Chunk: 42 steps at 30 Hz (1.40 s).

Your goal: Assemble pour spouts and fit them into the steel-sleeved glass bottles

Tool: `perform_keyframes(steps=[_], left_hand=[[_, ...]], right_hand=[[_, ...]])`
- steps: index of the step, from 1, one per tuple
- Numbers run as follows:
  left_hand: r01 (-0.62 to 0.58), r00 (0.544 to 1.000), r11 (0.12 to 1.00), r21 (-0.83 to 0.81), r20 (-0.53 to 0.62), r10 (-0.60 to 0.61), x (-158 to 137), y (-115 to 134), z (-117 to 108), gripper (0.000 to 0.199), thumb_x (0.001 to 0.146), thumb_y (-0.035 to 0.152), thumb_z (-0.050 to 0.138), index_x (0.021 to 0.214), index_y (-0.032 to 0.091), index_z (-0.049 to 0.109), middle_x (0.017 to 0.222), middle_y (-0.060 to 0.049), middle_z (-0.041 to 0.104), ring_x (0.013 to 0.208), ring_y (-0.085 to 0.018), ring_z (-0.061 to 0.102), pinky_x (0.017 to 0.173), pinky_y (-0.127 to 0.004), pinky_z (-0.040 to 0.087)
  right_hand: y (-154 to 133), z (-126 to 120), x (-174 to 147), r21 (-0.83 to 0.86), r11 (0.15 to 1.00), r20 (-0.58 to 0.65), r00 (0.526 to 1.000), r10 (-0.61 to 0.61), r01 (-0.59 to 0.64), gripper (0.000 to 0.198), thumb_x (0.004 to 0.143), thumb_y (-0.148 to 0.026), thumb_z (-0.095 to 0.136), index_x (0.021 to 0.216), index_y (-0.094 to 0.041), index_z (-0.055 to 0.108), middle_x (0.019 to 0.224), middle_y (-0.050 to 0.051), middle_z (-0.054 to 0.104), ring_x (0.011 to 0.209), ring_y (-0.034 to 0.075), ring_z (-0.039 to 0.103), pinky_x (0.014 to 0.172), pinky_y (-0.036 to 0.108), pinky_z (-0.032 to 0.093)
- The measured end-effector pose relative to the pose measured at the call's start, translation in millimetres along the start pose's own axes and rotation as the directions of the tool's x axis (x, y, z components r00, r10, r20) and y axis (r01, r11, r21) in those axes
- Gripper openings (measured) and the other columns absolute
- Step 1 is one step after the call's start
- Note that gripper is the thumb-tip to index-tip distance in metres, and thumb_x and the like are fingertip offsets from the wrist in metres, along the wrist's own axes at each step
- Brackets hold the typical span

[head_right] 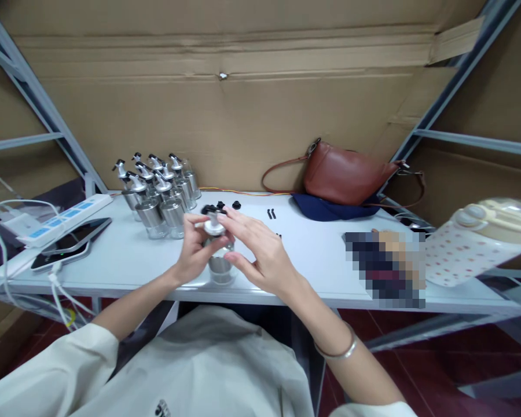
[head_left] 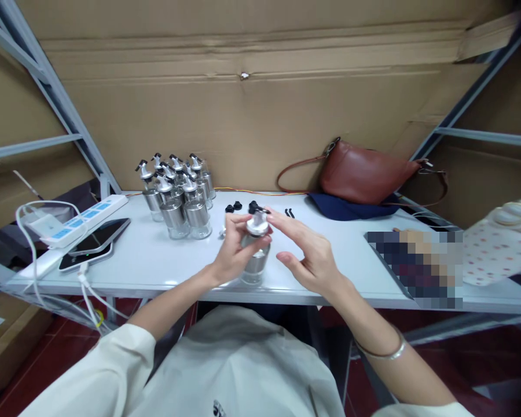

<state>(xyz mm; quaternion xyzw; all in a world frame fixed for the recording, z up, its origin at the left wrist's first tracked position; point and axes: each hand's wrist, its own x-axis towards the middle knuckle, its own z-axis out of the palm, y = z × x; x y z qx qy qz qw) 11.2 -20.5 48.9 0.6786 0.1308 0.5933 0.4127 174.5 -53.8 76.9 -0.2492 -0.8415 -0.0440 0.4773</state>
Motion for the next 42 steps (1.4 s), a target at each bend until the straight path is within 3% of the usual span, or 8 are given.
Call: perform_keyframes(steps=[7,13,18,24,31,36,40,42], left_hand=[[-0.044,0.92,0.963,0.265,-0.364,0.142,-3,54,-104,0.04,0.078,0.026,0.067,0.095,0.027,0.03,0.086,0.005,0.063,0.064,-0.011,0.062,0.066,-0.029,0.05],[0.031,0.853,0.901,0.432,-0.481,0.202,-3,41,-199,0.043,0.075,0.022,0.071,0.094,0.024,0.032,0.083,0.008,0.061,0.062,-0.007,0.058,0.064,-0.024,0.047],[0.166,0.802,0.819,0.549,-0.558,0.212,4,14,-234,0.045,0.076,0.028,0.068,0.098,0.024,0.03,0.087,0.005,0.054,0.066,-0.008,0.056,0.07,-0.025,0.049],[0.334,0.789,0.631,0.7,-0.574,0.219,11,2,-243,0.044,0.078,0.033,0.06,0.106,0.023,0.028,0.098,-0.004,0.053,0.083,-0.017,0.06,0.087,-0.04,0.048],[0.34,0.839,0.527,0.779,-0.504,0.203,15,2,-239,0.044,0.077,0.03,0.058,0.109,0.017,0.031,0.111,-0.012,0.047,0.1,-0.021,0.054,0.093,-0.04,0.044],[0.312,0.8,0.489,0.815,-0.503,0.328,15,6,-224,0.047,0.073,0.025,0.06,0.108,0.017,0.03,0.121,-0.016,0.037,0.113,-0.023,0.045,0.089,-0.037,0.046],[0.139,0.717,0.352,0.926,-0.339,0.609,12,7,-184,0.039,0.073,0.02,0.059,0.104,0.019,0.035,0.117,-0.013,0.038,0.114,-0.024,0.042,0.092,-0.041,0.043],[-0.088,0.809,0.266,0.96,-0.087,0.582,13,5,-154,0.028,0.074,0.02,0.058,0.095,0.021,0.041,0.108,-0.009,0.044,0.107,-0.024,0.046,0.093,-0.043,0.041]], right_hand=[[-1,13,-35,0.087,0.99,-0.084,0.989,0.12,-0.113,0.044,0.091,-0.026,0.045,0.134,-0.021,0.043,0.131,0.014,0.056,0.12,0.026,0.055,0.094,0.045,0.049],[12,23,-57,-0.017,0.966,0.234,0.939,0.253,-0.256,0.032,0.091,-0.026,0.047,0.121,-0.019,0.056,0.12,0.012,0.064,0.118,0.023,0.056,0.096,0.044,0.049],[5,34,-64,-0.062,0.982,0.525,0.831,0.183,-0.178,0.058,0.083,-0.039,0.06,0.134,-0.014,0.046,0.136,0.016,0.052,0.13,0.026,0.044,0.104,0.047,0.042],[-1,45,-79,-0.156,0.986,0.596,0.79,0.145,-0.063,0.075,0.072,-0.014,0.065,0.142,-0.012,0.035,0.145,0.016,0.037,0.135,0.027,0.035,0.111,0.047,0.035],[2,49,-82,-0.2,0.979,0.591,0.794,0.143,-0.027,0.074,0.07,-0.004,0.061,0.14,-0.011,0.037,0.144,0.016,0.04,0.133,0.026,0.038,0.11,0.044,0.038],[0,50,-82,-0.21,0.977,0.578,0.802,0.15,-0.031,0.074,0.07,-0.003,0.059,0.14,-0.013,0.038,0.143,0.015,0.041,0.133,0.025,0.039,0.109,0.043,0.039],[-2,50,-81,-0.224,0.974,0.557,0.815,0.16,-0.038,0.073,0.068,-0.003,0.058,0.139,-0.013,0.04,0.143,0.015,0.043,0.132,0.025,0.04,0.109,0.041,0.039],[-3,50,-81,-0.228,0.973,0.553,0.817,0.164,-0.041,0.072,0.068,-0.003,0.058,0.138,-0.013,0.041,0.142,0.015,0.043,0.132,0.025,0.04,0.109,0.041,0.039]])
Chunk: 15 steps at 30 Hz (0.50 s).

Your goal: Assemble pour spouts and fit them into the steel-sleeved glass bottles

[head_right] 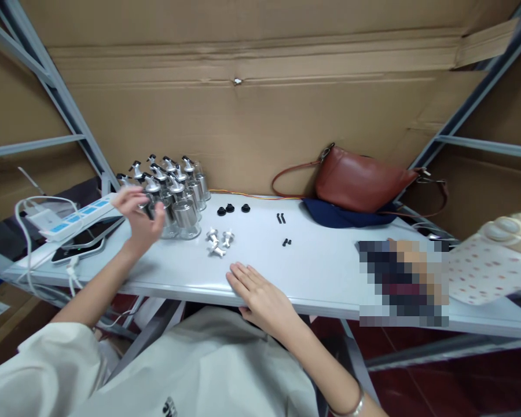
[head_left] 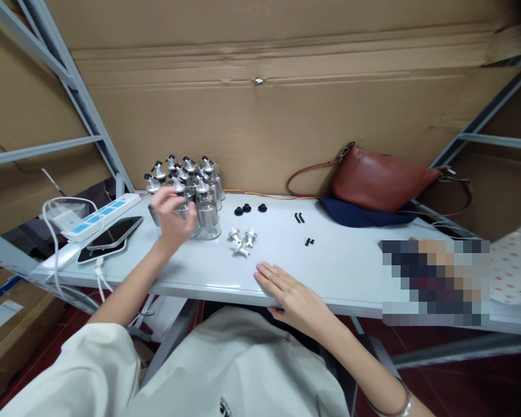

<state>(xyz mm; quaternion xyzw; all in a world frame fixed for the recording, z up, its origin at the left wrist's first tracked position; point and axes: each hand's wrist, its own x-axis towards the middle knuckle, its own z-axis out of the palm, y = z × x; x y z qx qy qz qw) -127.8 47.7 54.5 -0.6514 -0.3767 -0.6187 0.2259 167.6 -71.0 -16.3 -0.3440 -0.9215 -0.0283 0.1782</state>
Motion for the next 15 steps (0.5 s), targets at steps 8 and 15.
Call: perform_keyframes(steps=[8,15], left_hand=[[-0.178,0.228,0.932,-0.316,0.908,0.352,2,72,57,0.022,0.087,0.016,0.047,0.108,0.015,0.053,0.107,-0.01,0.056,0.097,-0.02,0.055,0.083,-0.031,0.044],[-0.161,0.115,0.949,-0.272,0.949,0.292,-2,68,74,0.024,0.085,0.007,0.042,0.102,0.013,0.058,0.102,-0.01,0.058,0.083,-0.017,0.058,0.072,-0.027,0.043]], right_hand=[[0,0,2,-0.02,1.0,0.044,0.999,0.015,-0.014,0.07,0.069,-0.005,0.058,0.136,-0.01,0.042,0.143,0.016,0.042,0.133,0.025,0.04,0.111,0.041,0.037],[1,-2,4,0.06,0.997,0.072,0.997,0.037,-0.041,0.071,0.067,-0.004,0.063,0.135,-0.008,0.044,0.144,0.018,0.04,0.133,0.028,0.038,0.111,0.043,0.035]])
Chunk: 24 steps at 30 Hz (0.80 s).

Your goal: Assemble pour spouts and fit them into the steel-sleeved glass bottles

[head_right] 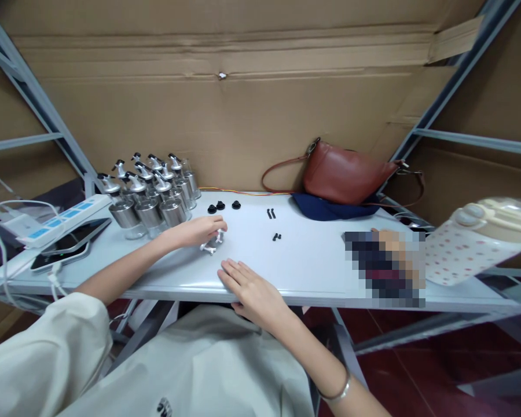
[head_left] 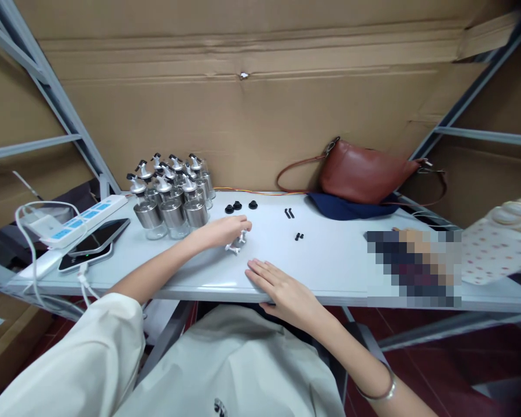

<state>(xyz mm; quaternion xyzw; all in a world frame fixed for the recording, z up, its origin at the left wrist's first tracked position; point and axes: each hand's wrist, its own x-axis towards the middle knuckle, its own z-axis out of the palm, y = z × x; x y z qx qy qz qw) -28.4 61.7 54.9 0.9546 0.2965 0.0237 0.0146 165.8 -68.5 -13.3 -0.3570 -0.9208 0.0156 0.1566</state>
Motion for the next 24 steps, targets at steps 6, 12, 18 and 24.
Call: perform_keyframes(steps=[6,12,18,24], left_hand=[[-0.232,0.947,0.908,-0.35,-0.296,0.127,4,37,2,0.019,0.089,0.015,0.043,0.098,0.014,0.059,0.097,-0.009,0.059,0.083,-0.014,0.057,0.075,-0.026,0.045],[-0.16,0.926,0.427,-0.89,-0.286,-0.248,10,62,34,0.019,0.083,0.031,0.058,0.092,0.015,0.055,0.089,-0.005,0.06,0.081,-0.013,0.058,0.067,-0.024,0.045],[0.062,0.976,-0.211,-0.976,0.103,-0.192,10,66,51,0.045,0.063,0.034,0.078,0.096,0.014,0.054,0.082,-0.002,0.061,0.067,-0.011,0.058,0.061,-0.025,0.046],[0.135,0.973,-0.325,-0.936,0.187,-0.134,8,70,46,0.041,0.059,0.029,0.082,0.084,0.012,0.056,0.077,-0.002,0.066,0.068,-0.011,0.062,0.07,-0.027,0.048]], right_hand=[[9,-10,-2,0.454,0.885,-0.138,0.974,0.181,-0.1,0.03,0.075,-0.022,0.067,0.105,-0.017,0.065,0.115,0.011,0.067,0.111,0.026,0.061,0.098,0.043,0.048],[36,-17,-5,0.754,0.609,-0.275,0.723,0.633,-0.246,0.02,0.077,-0.036,0.065,0.072,-0.018,0.058,0.072,0.004,0.067,0.066,0.018,0.066,0.06,0.029,0.056],[41,-26,-9,0.501,0.856,-0.507,0.758,0.411,-0.129,0.01,0.08,-0.028,0.065,0.087,-0.02,0.064,0.076,0.004,0.066,0.072,0.017,0.064,0.071,0.032,0.053],[38,-25,-8,0.456,0.885,-0.434,0.843,0.318,-0.099,0.011,0.083,-0.029,0.061,0.087,-0.021,0.066,0.088,0.007,0.068,0.079,0.018,0.065,0.071,0.031,0.053]])
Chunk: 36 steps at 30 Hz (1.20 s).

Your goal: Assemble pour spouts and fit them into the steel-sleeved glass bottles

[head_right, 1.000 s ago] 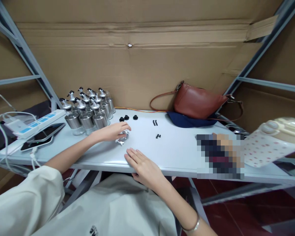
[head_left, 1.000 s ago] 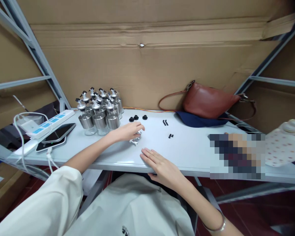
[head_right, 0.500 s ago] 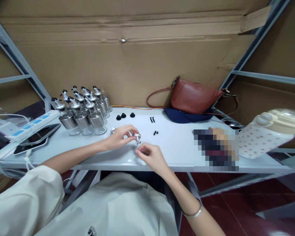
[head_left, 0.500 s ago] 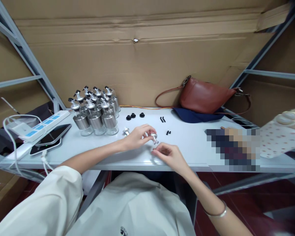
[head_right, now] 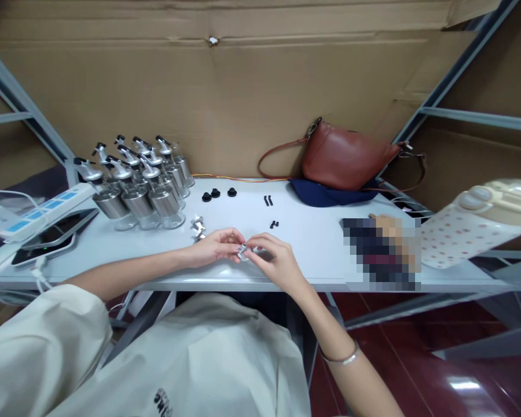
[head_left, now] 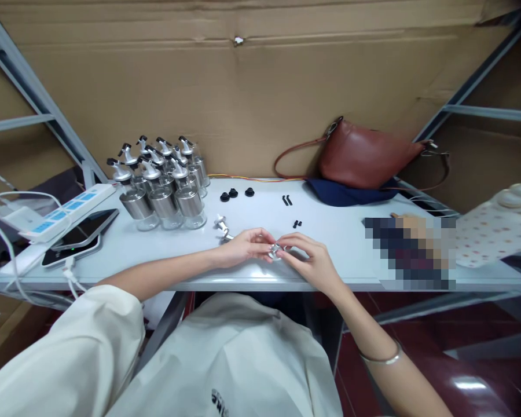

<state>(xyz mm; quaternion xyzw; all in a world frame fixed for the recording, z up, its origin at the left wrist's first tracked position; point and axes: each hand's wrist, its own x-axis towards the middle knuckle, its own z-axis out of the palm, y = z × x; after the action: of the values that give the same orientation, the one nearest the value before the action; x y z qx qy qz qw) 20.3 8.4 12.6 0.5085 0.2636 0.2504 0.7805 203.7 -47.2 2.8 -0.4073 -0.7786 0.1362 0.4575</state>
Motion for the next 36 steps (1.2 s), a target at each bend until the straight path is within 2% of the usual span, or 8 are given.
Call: perform_keyframes(steps=[5,9,13,18,22,25,28,36], left_hand=[[0.016,0.998,1.0,-0.007,-0.059,-0.017,0,0,0,0.04,0.06,0.03,0.081,0.081,0.013,0.051,0.075,-0.001,0.064,0.066,-0.009,0.062,0.074,-0.028,0.047],[-0.107,0.993,0.978,0.181,-0.022,0.113,-7,-1,7,0.037,0.07,0.04,0.072,0.082,0.016,0.047,0.081,0.0,0.06,0.071,-0.011,0.061,0.073,-0.03,0.049],[-0.208,0.968,0.864,0.458,-0.032,0.249,-11,-6,8,0.03,0.081,0.041,0.059,0.092,0.018,0.045,0.081,0.001,0.059,0.061,-0.007,0.056,0.066,-0.025,0.045],[-0.238,0.946,0.846,0.476,-0.085,0.314,-4,-8,2,0.029,0.082,0.043,0.057,0.087,0.016,0.048,0.076,0.002,0.056,0.058,-0.006,0.05,0.061,-0.022,0.042],[-0.186,0.951,0.877,0.444,-0.143,0.274,-1,-3,0,0.03,0.08,0.043,0.059,0.085,0.015,0.049,0.073,0.002,0.057,0.052,-0.004,0.045,0.055,-0.021,0.038],[-0.168,0.953,0.883,0.439,-0.157,0.259,-1,-1,1,0.03,0.08,0.042,0.059,0.085,0.014,0.051,0.072,0.002,0.057,0.05,-0.004,0.044,0.053,-0.02,0.036],[-0.179,0.954,0.886,0.427,-0.147,0.263,-1,-2,2,0.033,0.078,0.045,0.06,0.085,0.014,0.051,0.071,0.001,0.057,0.05,-0.004,0.044,0.051,-0.02,0.036],[-0.18,0.956,0.887,0.426,-0.135,0.259,-1,-1,2,0.035,0.077,0.047,0.061,0.083,0.014,0.051,0.069,0.002,0.056,0.049,-0.004,0.044,0.051,-0.02,0.037]], right_hand=[[3,1,-1,-0.019,1.0,0.061,0.998,-0.016,0.017,0.021,0.08,-0.034,0.066,0.094,-0.018,0.064,0.092,0.009,0.068,0.083,0.019,0.065,0.074,0.03,0.053],[5,2,-1,-0.069,0.997,0.019,1.0,0.019,-0.017,0.023,0.082,-0.039,0.062,0.093,-0.018,0.065,0.085,0.008,0.068,0.075,0.018,0.064,0.068,0.029,0.052],[3,5,-2,-0.076,0.997,0.027,1.0,0.006,-0.004,0.027,0.081,-0.044,0.061,0.094,-0.021,0.067,0.086,0.007,0.068,0.075,0.019,0.064,0.068,0.03,0.051],[7,1,-2,-0.176,0.984,-0.004,1.0,0.011,-0.012,0.023,0.086,-0.04,0.057,0.095,-0.022,0.068,0.082,0.006,0.069,0.074,0.019,0.063,0.072,0.033,0.048],[28,-13,-3,-0.557,0.82,-0.159,0.986,0.046,-0.128,0.026,0.092,-0.026,0.044,0.1,-0.018,0.067,0.084,0.011,0.067,0.079,0.024,0.059,0.071,0.038,0.041],[41,-20,-3,-0.735,0.662,-0.086,0.989,0.124,-0.147,0.033,0.09,-0.024,0.044,0.117,-0.015,0.062,0.091,0.015,0.063,0.085,0.028,0.053,0.067,0.038,0.038],[46,-20,-4,-0.782,0.609,-0.024,0.984,0.177,-0.129,0.037,0.089,-0.027,0.047,0.123,-0.016,0.058,0.095,0.016,0.06,0.086,0.029,0.049,0.065,0.037,0.037],[48,-18,-3,-0.688,0.721,-0.002,0.994,0.113,-0.083,0.027,0.089,-0.026,0.047,0.108,-0.018,0.065,0.09,0.013,0.057,0.084,0.027,0.049,0.069,0.039,0.043]])
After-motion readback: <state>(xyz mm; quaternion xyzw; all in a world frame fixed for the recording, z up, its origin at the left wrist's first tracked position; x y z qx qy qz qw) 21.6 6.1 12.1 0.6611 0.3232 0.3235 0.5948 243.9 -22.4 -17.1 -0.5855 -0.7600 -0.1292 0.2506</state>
